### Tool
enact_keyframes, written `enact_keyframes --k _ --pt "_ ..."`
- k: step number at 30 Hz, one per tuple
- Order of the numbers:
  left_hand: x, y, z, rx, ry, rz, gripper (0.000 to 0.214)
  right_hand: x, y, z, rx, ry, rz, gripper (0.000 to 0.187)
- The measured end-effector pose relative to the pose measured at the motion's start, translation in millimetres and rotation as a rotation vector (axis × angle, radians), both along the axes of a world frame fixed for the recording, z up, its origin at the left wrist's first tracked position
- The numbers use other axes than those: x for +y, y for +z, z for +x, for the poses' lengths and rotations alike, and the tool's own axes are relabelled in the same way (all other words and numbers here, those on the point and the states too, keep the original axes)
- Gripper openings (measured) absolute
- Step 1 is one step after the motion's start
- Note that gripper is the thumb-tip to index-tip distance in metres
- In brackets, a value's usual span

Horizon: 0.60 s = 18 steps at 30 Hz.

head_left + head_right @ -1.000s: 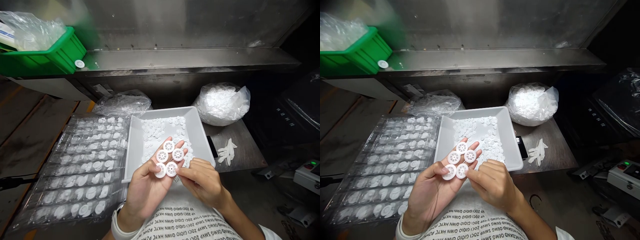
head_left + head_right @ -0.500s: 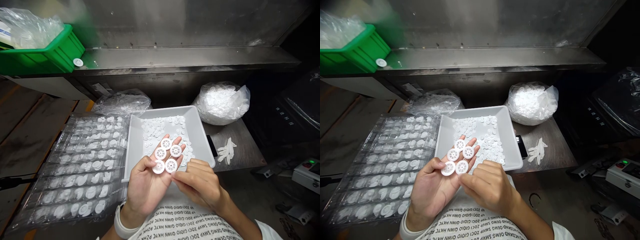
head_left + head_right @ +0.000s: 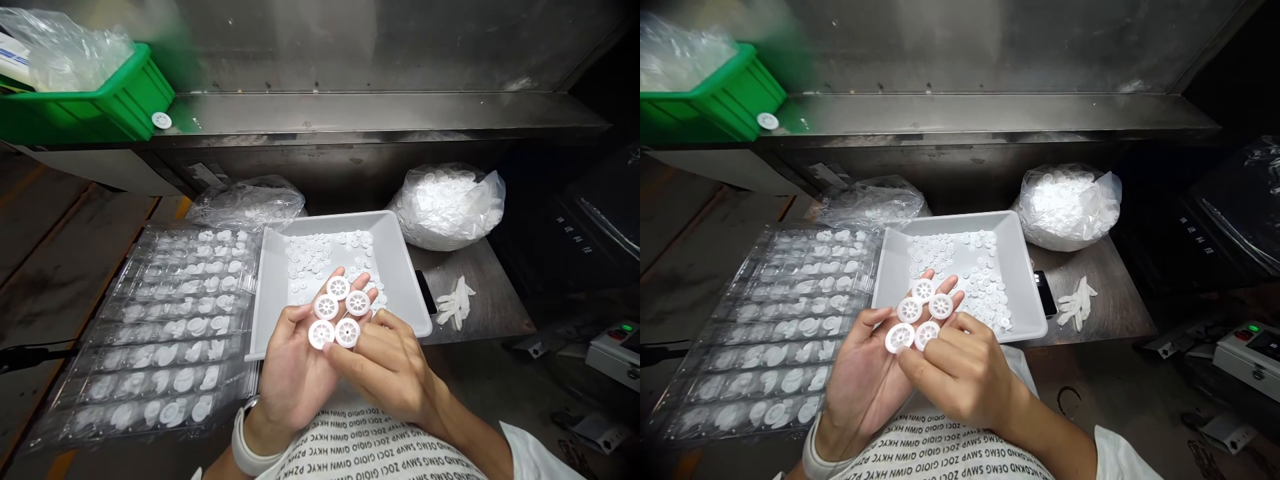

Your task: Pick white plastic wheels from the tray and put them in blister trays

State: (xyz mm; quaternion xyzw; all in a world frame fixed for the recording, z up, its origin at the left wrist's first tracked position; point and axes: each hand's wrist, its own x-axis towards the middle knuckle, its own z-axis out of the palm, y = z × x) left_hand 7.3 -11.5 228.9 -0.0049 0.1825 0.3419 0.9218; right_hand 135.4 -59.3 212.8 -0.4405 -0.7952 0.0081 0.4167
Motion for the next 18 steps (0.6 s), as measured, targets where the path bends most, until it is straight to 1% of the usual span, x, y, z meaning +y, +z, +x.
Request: enact_keyframes --k 4,13,18 --pt "-0.4 0.4 0.4 -0.015 -0.012 -0.002 0.053 -1.9 -2.5 0.2 0.034 -0.003 0.013 0.014" --pt "1.1 1.3 1.9 0.010 -0.018 -0.006 0.051 -1.4 0.0 0.2 -0.001 0.013 -0.027 0.020" --pt "0.7 2.0 1.2 0.019 -0.033 -0.002 0.051 -0.2 -1.2 -0.9 0.049 0.020 0.003 0.017"
